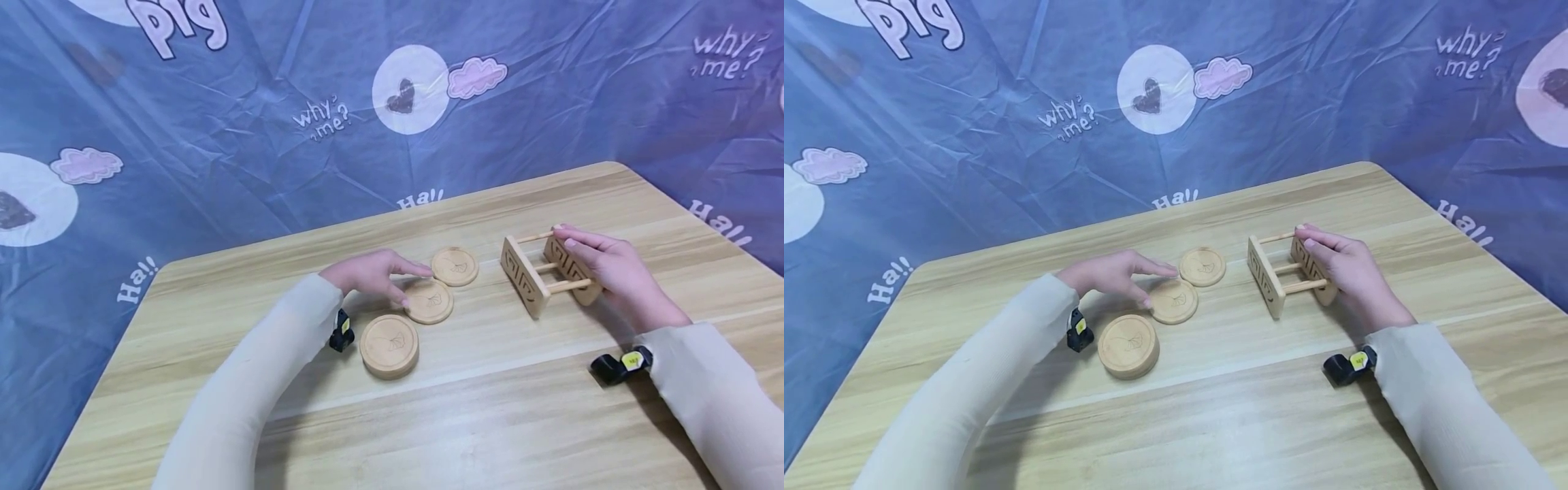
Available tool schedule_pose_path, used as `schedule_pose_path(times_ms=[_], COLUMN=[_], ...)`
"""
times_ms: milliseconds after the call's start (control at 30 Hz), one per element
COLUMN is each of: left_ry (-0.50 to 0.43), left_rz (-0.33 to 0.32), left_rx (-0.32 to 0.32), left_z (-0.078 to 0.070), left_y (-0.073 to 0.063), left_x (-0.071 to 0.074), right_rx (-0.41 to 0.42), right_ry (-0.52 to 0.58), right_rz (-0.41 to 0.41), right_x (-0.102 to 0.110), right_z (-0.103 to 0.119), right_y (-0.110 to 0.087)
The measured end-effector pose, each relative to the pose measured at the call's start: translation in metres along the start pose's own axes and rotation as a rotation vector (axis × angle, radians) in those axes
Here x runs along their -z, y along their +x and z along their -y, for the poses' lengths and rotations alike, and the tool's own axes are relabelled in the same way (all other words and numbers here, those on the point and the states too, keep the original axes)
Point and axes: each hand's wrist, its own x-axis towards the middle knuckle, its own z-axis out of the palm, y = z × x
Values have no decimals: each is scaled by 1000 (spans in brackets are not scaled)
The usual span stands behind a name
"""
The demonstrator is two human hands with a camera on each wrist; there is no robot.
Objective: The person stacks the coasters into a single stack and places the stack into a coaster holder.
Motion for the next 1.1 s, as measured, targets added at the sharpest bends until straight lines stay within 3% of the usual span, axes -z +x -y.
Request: schedule_pose_path(times_ms=[200, 367, 500, 800, 933, 1100], left_ry=[-19, 51, 94, 136, 144, 116], left_rz=[59, 96, 102, 130, 127, 99], left_rx=[-5, -6, 13, -27, -47, -82], left_z=[-5, -8, -12, -16, -11, -4], left_y=[9, 14, 18, 26, 25, 23], left_x=[-3, -5, -6, -8, -12, -17], right_rx=[-7, -13, -6, 20, 19, 23], right_ry=[-40, -57, -42, 89, 11, -6], right_rz=[9, 16, 18, 9, -7, -6], right_x=[0, 1, 1, 1, 1, 1], right_z=[1, 2, 1, 0, 1, 1], right_y=[-1, -2, -2, -2, -1, 0])
